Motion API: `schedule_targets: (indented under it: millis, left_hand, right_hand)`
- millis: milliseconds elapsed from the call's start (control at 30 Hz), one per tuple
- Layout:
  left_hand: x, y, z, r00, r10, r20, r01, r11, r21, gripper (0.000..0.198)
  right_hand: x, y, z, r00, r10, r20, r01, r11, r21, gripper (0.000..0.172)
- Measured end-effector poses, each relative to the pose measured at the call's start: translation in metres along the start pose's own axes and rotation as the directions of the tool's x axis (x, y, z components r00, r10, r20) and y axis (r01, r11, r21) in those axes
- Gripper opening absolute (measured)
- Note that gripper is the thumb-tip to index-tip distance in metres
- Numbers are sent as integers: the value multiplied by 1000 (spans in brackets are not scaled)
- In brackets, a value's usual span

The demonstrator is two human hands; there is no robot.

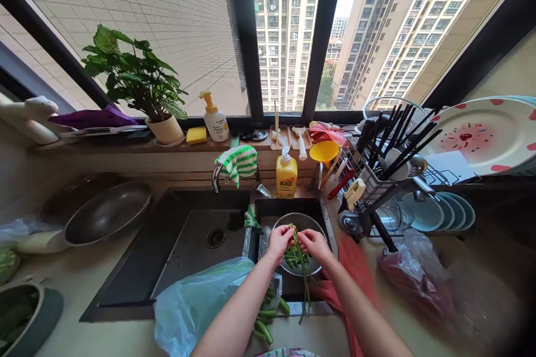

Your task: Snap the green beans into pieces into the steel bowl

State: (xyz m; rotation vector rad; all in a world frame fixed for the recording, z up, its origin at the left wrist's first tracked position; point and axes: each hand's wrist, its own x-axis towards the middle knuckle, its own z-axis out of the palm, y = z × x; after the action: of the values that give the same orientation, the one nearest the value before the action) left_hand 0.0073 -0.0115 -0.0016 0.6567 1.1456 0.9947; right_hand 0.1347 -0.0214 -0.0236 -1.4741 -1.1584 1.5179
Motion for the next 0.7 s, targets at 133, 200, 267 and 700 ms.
schedule_targets:
  millis: [133, 200, 267, 700]
  left_hand:
    - [0, -11, -2, 1000, -26, 17, 26, 999, 38, 42]
    - [-5, -18, -4, 998, -48, 50, 43, 994, 101, 44]
    - [-11, -22, -3, 992, -67, 103, 48, 983, 179, 43]
    - [-22, 19, 1, 930, -57, 362, 53, 998, 22, 36]
  right_hand:
    - [-2, -2, 2, 999, -20, -33, 19, 999, -28, 29]
    - [-3, -7, 3, 998, 32, -57, -28, 997, 73, 30]
    - [-5, -13, 1, 996, 70, -46, -63, 987, 147, 31]
    - [-24, -46, -31, 973, 122, 198, -155, 975, 157, 43]
